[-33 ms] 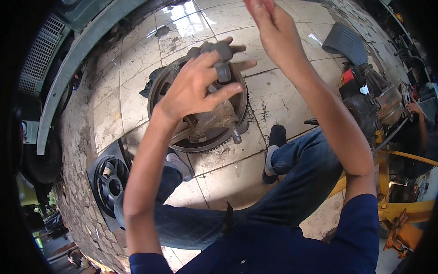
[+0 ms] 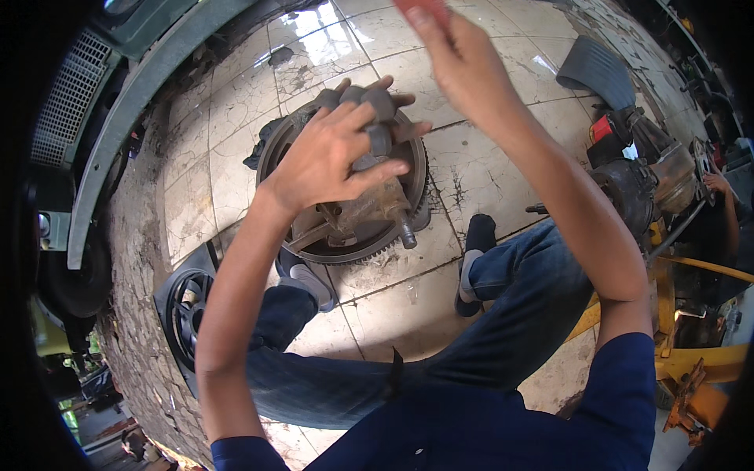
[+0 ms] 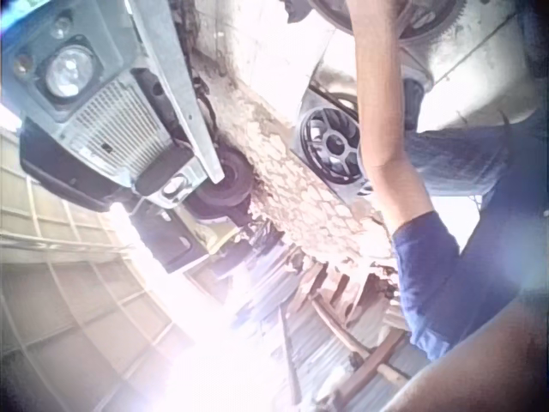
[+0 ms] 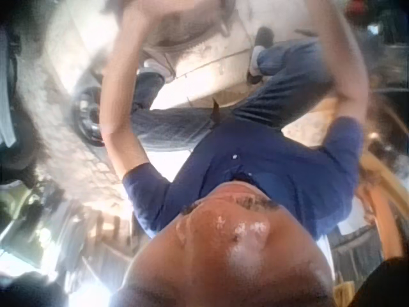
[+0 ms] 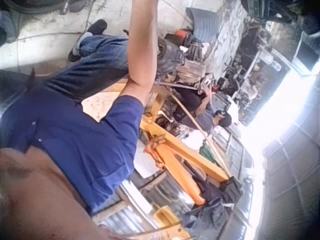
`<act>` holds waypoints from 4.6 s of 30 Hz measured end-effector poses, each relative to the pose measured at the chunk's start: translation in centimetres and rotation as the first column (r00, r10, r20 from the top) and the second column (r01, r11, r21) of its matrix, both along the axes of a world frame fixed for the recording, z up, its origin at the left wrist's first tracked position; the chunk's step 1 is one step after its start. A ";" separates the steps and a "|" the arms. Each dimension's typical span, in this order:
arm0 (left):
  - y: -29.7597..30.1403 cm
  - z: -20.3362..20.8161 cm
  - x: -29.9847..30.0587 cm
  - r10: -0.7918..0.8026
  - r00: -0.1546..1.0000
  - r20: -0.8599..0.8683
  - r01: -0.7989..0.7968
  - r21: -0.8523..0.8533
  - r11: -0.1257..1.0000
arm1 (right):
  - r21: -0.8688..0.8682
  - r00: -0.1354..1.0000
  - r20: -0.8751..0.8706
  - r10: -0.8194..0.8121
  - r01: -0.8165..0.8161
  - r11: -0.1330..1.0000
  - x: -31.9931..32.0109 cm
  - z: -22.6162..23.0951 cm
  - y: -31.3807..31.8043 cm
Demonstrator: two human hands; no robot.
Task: The person sits on the floor and uses a sandpaper to smooth the surface of brake shoes inside a brake drum. The person repeatedly sands, inspects, and repositions the brake shoes and drum components.
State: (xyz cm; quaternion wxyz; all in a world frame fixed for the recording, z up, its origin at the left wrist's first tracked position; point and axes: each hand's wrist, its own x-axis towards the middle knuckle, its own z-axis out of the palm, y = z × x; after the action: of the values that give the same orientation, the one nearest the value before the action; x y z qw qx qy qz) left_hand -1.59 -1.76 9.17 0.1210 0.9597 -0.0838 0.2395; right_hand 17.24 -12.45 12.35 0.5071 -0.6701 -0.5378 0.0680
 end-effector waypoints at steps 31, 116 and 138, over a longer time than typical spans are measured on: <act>0.0 -1.0 -6.3 0.031 0.939 -0.342 -0.059 -0.073 0.996 | -0.059 0.818 0.397 0.416 -0.430 0.901 -5.4 -3.3 -2.6; -3.2 -0.5 -7.2 -0.361 0.928 -0.088 0.322 -0.295 0.900 | -0.139 0.652 0.141 0.745 -0.732 0.667 -7.5 -1.7 -4.2; -2.6 1.9 -7.8 -0.415 0.908 0.061 0.240 -0.886 0.396 | 0.103 0.468 -0.617 0.632 -0.748 0.655 -8.7 -1.7 -3.3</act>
State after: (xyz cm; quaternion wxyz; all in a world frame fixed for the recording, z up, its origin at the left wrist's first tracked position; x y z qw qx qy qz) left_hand -9.35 -4.31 11.06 0.6474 0.7393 -0.1257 0.1363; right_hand 8.56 -15.72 10.60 0.5150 -0.3775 -0.5618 0.5260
